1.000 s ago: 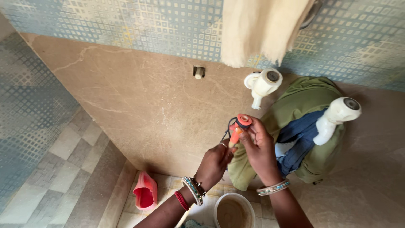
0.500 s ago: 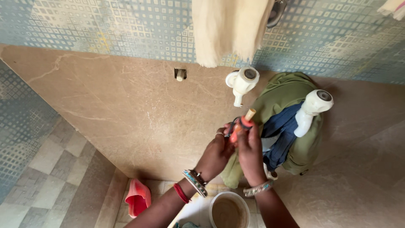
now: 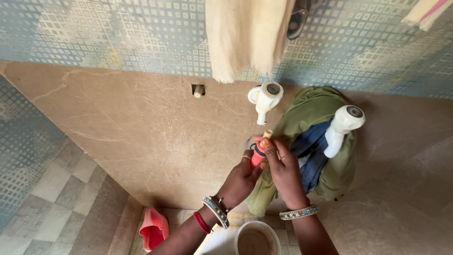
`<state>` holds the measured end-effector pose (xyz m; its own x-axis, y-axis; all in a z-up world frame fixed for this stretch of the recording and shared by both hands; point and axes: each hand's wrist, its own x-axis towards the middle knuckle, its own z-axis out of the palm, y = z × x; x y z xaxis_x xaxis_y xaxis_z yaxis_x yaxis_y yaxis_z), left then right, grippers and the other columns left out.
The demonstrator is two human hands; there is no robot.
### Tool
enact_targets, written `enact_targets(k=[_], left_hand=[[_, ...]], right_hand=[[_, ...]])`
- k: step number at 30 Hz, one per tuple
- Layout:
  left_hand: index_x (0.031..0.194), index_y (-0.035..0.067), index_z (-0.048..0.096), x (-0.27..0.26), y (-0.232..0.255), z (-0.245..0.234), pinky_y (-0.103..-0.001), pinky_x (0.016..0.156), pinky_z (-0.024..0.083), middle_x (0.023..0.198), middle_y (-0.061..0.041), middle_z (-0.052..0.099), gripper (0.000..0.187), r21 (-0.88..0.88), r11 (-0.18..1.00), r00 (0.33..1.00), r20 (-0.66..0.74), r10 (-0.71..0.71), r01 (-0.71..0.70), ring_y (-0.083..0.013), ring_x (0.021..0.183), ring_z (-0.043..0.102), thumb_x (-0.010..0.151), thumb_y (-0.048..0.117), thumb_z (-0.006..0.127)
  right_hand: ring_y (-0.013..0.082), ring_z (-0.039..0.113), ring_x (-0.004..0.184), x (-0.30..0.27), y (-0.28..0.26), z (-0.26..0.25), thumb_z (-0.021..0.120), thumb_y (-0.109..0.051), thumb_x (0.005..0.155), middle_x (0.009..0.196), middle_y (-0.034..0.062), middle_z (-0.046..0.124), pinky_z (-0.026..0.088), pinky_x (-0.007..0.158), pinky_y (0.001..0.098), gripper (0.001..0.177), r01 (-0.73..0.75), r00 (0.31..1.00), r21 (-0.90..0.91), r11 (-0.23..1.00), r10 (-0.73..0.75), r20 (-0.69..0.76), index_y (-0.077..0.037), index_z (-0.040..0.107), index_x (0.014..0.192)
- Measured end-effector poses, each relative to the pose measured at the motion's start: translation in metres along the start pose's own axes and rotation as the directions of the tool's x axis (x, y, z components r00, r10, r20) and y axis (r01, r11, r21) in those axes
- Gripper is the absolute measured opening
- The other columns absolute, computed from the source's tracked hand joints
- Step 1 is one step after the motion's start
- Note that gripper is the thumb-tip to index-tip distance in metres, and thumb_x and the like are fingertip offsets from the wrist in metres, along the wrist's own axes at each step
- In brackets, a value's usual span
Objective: The person attaches a thin hose to a low-mounted bathroom faucet by sliding a rubber connector onto the tap, inserting the hose, and tying a cord around the assembly to secure the connection.
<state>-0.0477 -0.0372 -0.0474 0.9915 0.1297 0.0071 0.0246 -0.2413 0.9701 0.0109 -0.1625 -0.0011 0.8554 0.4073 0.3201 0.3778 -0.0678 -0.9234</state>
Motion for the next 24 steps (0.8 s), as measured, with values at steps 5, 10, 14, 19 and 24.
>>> enact_targets(k=[5,10,14,19,24], left_hand=[[0.126,-0.001,0.049,0.009,-0.046,0.012,-0.038,0.079,0.056,0.108,-0.019,0.072,0.035,-0.045,0.983,0.982,-0.071,0.177,-0.180,-0.0286,0.099,0.073,0.104,0.027,0.054],[0.112,-0.001,0.052,0.017,-0.043,0.014,-0.030,0.057,0.045,0.080,-0.003,0.056,0.030,-0.211,0.977,1.000,-0.014,-0.016,0.013,-0.0100,0.065,0.050,0.108,0.029,0.052],[0.115,0.003,0.051,0.018,-0.021,0.004,-0.025,0.052,0.041,0.075,0.003,0.051,0.027,-0.242,0.969,0.999,0.019,-0.043,0.046,-0.0052,0.061,0.046,0.107,0.029,0.050],[0.119,0.009,0.050,0.019,-0.013,-0.002,-0.025,0.048,0.037,0.071,0.004,0.048,0.026,-0.378,0.906,0.981,0.114,-0.160,0.191,-0.0059,0.055,0.042,0.105,0.031,0.048],[0.117,0.010,0.049,0.024,-0.021,-0.004,-0.024,0.048,0.035,0.072,0.005,0.044,0.027,-0.489,0.854,0.978,0.184,-0.097,0.176,-0.0048,0.055,0.038,0.107,0.035,0.048]], right_hand=[[0.0108,0.067,0.095,0.007,0.019,0.011,0.056,-0.034,0.104,0.102,0.0046,0.075,0.053,0.087,0.0267,0.036,-0.166,0.986,0.117,0.979,0.165,0.019,-0.003,0.074,0.110],[0.0112,0.069,0.099,0.019,0.022,0.017,0.060,-0.029,0.101,0.105,0.0062,0.077,0.053,0.089,0.0274,0.031,-0.160,0.985,0.223,0.961,0.171,-0.029,-0.002,0.073,0.111],[0.0122,0.070,0.102,0.025,0.019,0.020,0.062,-0.024,0.101,0.107,0.0074,0.077,0.053,0.092,0.0274,0.028,-0.133,0.986,0.277,0.952,0.155,-0.061,-0.002,0.072,0.115],[0.0126,0.070,0.101,0.031,0.031,0.025,0.061,-0.023,0.102,0.106,0.0072,0.075,0.055,0.089,0.0282,0.028,-0.097,0.987,0.281,0.955,0.129,-0.098,0.000,0.071,0.115],[0.0114,0.068,0.101,0.029,0.031,0.030,0.057,-0.023,0.105,0.105,0.0064,0.075,0.054,0.091,0.0266,0.029,-0.028,0.990,0.232,0.972,0.059,-0.127,0.000,0.069,0.120]])
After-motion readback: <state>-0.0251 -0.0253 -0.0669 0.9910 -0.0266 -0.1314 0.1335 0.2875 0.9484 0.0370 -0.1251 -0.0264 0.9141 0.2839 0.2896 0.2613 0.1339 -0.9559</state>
